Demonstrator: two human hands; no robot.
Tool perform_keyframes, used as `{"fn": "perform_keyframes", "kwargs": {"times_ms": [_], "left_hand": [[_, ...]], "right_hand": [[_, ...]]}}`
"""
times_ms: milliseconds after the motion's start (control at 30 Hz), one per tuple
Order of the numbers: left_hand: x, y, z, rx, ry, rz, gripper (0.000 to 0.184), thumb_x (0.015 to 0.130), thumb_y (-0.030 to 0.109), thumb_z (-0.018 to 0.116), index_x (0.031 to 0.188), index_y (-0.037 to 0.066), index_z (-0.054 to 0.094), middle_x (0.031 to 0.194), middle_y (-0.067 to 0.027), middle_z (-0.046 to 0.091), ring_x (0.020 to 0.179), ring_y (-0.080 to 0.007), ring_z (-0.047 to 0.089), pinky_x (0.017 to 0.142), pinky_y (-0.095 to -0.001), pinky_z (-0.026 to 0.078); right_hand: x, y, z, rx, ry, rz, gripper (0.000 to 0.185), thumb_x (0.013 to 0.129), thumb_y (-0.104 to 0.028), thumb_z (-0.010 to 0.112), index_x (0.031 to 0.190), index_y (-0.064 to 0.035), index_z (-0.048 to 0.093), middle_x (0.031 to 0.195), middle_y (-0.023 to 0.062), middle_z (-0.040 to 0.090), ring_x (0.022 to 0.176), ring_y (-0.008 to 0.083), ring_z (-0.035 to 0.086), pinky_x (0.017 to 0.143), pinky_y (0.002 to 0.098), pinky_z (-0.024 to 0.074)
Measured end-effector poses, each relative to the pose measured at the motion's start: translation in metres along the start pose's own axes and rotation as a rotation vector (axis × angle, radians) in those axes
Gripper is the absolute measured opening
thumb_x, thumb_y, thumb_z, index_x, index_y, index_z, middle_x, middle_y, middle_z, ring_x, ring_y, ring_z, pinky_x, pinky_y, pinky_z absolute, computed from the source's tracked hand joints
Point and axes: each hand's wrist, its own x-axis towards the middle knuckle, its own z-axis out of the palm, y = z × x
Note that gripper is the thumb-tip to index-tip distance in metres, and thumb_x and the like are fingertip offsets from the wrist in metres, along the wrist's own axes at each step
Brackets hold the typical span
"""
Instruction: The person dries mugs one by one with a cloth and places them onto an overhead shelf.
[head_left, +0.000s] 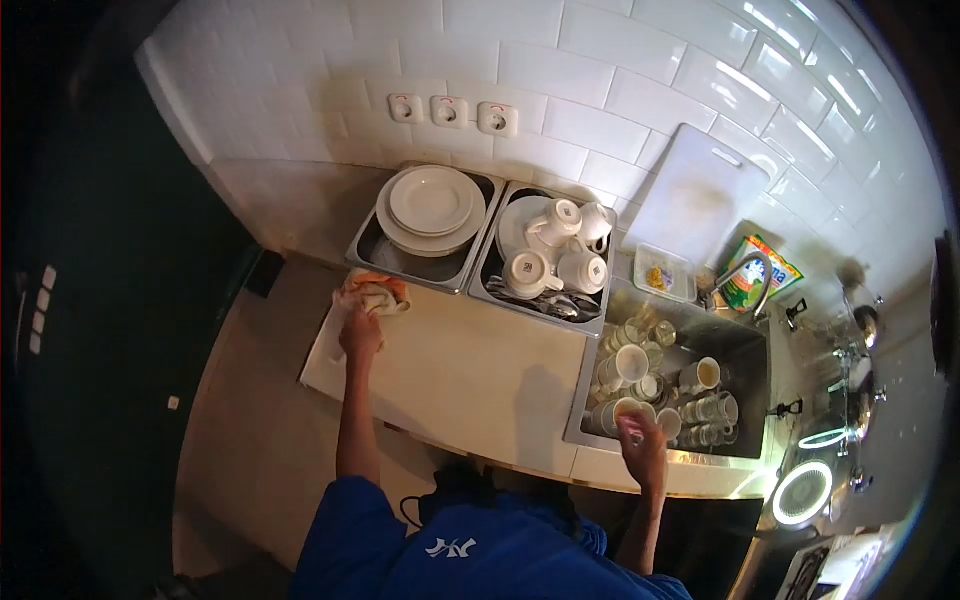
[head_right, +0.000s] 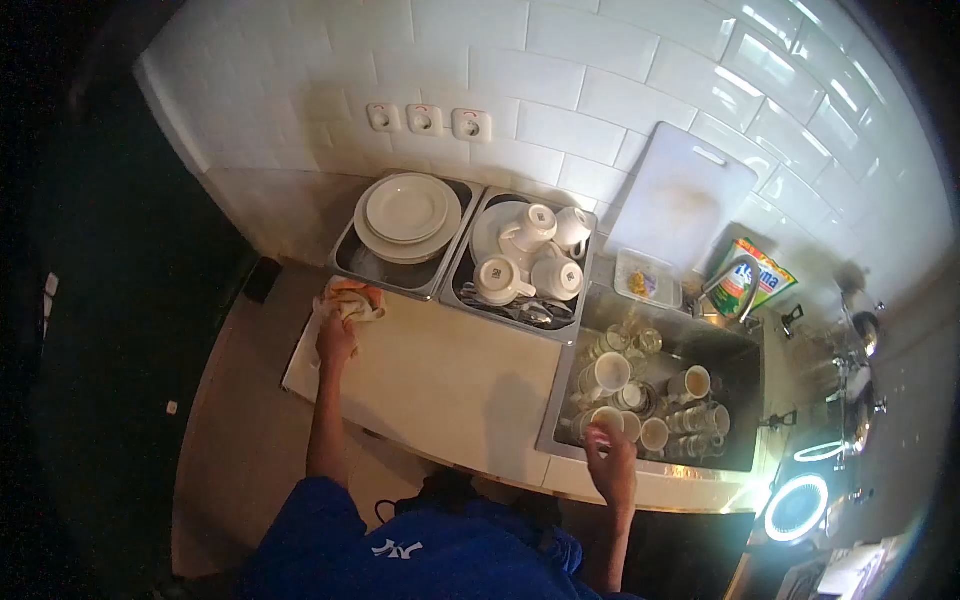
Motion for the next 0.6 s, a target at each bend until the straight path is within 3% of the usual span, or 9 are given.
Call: {"fn": "perform_keyframes", "kwargs": {"times_ms": [67, 100, 200, 233, 333, 400, 467, 567, 600], "left_hand": [[-0.049, 0.056, -0.038, -0.355, -0.289, 0.013, 0.037, 0.086, 0.037, 0.057, 0.098, 0.003, 0.061, 0.074, -0.0069, 0.058, 0.066, -0.0185, 0.056, 0.064, -0.0308, 0.046], [-0.017, 0.021, -0.106, -0.498, -0.302, 0.086, 0.036, 0.087, 0.036, 0.055, 0.096, 0.002, 0.061, 0.072, -0.0046, 0.057, 0.065, -0.0151, 0.055, 0.063, -0.0293, 0.046], [-0.112, 0.083, -0.123, -1.056, -0.703, 0.083, 0.036, 0.089, 0.036, 0.053, 0.095, 0.002, 0.062, 0.074, 0.0002, 0.058, 0.068, -0.0082, 0.055, 0.063, -0.0263, 0.046], [-0.135, 0.091, -0.100, -1.039, -0.736, 0.103, 0.037, 0.089, 0.036, 0.053, 0.096, 0.001, 0.062, 0.075, -0.0064, 0.062, 0.068, -0.0140, 0.057, 0.064, -0.0299, 0.047], [-0.195, 0.140, -0.133, -0.578, -0.743, 0.591, 0.037, 0.090, 0.034, 0.052, 0.101, -0.001, 0.061, 0.088, -0.0179, 0.062, 0.079, -0.0273, 0.061, 0.070, -0.0364, 0.048], [-0.206, 0.148, -0.128, -0.249, -0.673, 0.783, 0.036, 0.090, 0.032, 0.052, 0.104, 0.000, 0.060, 0.095, -0.0213, 0.060, 0.088, -0.0331, 0.061, 0.075, -0.0377, 0.048], [-0.197, 0.154, -0.128, -0.547, -0.636, 0.907, 0.033, 0.090, 0.030, 0.053, 0.102, 0.000, 0.061, 0.097, -0.0196, 0.059, 0.087, -0.0337, 0.060, 0.075, -0.0375, 0.048], [-0.176, 0.172, -0.123, -0.762, -0.651, 0.818, 0.026, 0.087, 0.025, 0.058, 0.094, 0.001, 0.064, 0.096, -0.0167, 0.059, 0.087, -0.0310, 0.060, 0.076, -0.0362, 0.048], [-0.161, 0.180, -0.120, -0.773, -0.651, 0.783, 0.025, 0.086, 0.024, 0.060, 0.095, 0.001, 0.063, 0.096, -0.0157, 0.060, 0.088, -0.0300, 0.060, 0.076, -0.0355, 0.048]], "right_hand": [[0.000, -0.017, -0.012, -0.012, -0.001, -0.031, 0.016, 0.082, -0.005, 0.061, 0.097, -0.0006, 0.061, 0.087, 0.0124, 0.067, 0.083, 0.0197, 0.066, 0.075, 0.0309, 0.0515], [0.003, -0.061, 0.070, 0.182, -0.052, -0.019, 0.017, 0.085, -0.009, 0.060, 0.099, 0.0003, 0.059, 0.090, 0.0126, 0.066, 0.086, 0.0184, 0.065, 0.077, 0.0302, 0.0505], [0.001, -0.078, 0.087, 0.580, -0.297, 0.074, 0.025, 0.091, -0.015, 0.054, 0.110, 0.0012, 0.054, 0.101, 0.0109, 0.062, 0.093, 0.0188, 0.061, 0.080, 0.0297, 0.0492], [0.002, -0.084, 0.103, 0.810, -0.379, 0.105, 0.026, 0.091, -0.017, 0.053, 0.110, 0.0009, 0.053, 0.103, 0.0097, 0.061, 0.095, 0.0189, 0.060, 0.081, 0.0301, 0.0484], [-0.005, -0.109, 0.135, 0.977, -0.295, 0.080, 0.028, 0.094, -0.022, 0.050, 0.114, -0.0030, 0.051, 0.102, 0.0081, 0.059, 0.093, 0.0191, 0.058, 0.079, 0.0315, 0.0495], [-0.003, -0.097, 0.135, 1.344, -0.346, 0.338, 0.030, 0.094, -0.027, 0.048, 0.113, -0.0042, 0.052, 0.100, 0.0082, 0.059, 0.093, 0.0190, 0.058, 0.080, 0.0320, 0.0502], [0.000, -0.063, 0.145, 1.658, -0.374, 0.542, 0.034, 0.095, -0.033, 0.043, 0.115, -0.0076, 0.051, 0.104, 0.0078, 0.059, 0.095, 0.0203, 0.058, 0.084, 0.0362, 0.0500], [-0.006, -0.030, 0.148, 2.022, -0.256, 0.471, 0.035, 0.094, -0.034, 0.044, 0.119, -0.0096, 0.048, 0.113, 0.0081, 0.056, 0.097, 0.0218, 0.058, 0.089, 0.0391, 0.0476], [-0.020, -0.007, 0.154, 2.044, -0.179, 0.235, 0.036, 0.093, -0.034, 0.045, 0.121, -0.0111, 0.047, 0.116, 0.0065, 0.056, 0.101, 0.0223, 0.057, 0.091, 0.0414, 0.0458]]}}
